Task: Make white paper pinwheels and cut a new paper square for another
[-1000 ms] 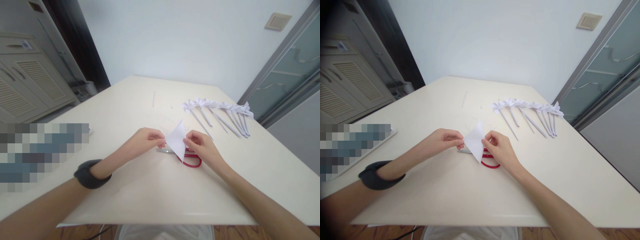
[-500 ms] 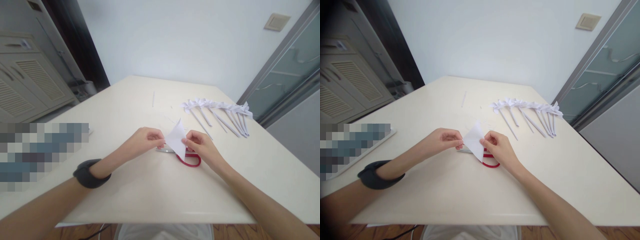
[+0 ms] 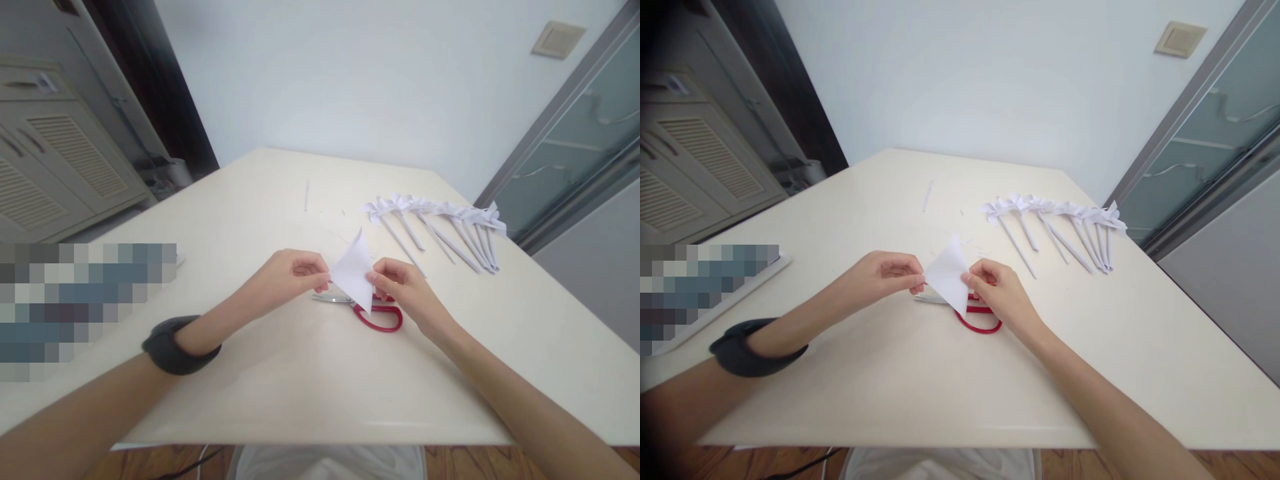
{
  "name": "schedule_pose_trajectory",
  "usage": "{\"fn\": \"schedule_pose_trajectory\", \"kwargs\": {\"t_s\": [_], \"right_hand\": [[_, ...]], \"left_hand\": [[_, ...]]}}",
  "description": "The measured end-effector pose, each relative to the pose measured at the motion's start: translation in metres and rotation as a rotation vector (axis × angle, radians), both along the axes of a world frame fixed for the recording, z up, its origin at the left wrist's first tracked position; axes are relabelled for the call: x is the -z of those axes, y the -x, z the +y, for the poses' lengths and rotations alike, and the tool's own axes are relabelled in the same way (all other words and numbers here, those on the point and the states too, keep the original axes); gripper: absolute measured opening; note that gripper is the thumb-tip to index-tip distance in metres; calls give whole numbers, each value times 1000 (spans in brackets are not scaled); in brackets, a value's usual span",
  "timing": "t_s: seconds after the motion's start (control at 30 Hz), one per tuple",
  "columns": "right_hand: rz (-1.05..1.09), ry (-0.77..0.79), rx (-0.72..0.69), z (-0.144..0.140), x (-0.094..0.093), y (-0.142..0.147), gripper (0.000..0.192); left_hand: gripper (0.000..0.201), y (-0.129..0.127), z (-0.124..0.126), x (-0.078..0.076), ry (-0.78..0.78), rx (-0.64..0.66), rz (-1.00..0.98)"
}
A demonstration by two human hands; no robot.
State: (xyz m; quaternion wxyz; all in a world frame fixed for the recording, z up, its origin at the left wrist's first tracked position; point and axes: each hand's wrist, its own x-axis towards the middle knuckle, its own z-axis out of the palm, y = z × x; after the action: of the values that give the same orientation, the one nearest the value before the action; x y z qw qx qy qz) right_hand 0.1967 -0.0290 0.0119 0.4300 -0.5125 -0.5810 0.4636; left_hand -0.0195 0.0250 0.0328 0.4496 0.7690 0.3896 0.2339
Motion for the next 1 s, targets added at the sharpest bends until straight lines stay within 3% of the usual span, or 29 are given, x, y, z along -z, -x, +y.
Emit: {"fn": "schedule_pose_trajectory", "kwargs": {"t_s": [0.67,1.0], "right_hand": [[-12,-22,19,1,4,1,21],[4,18,-70,3,8,-1,16]], "left_hand": [[12,0,2,5,53,24,9],[15,-1,0,-2,49,16,-15]]}}
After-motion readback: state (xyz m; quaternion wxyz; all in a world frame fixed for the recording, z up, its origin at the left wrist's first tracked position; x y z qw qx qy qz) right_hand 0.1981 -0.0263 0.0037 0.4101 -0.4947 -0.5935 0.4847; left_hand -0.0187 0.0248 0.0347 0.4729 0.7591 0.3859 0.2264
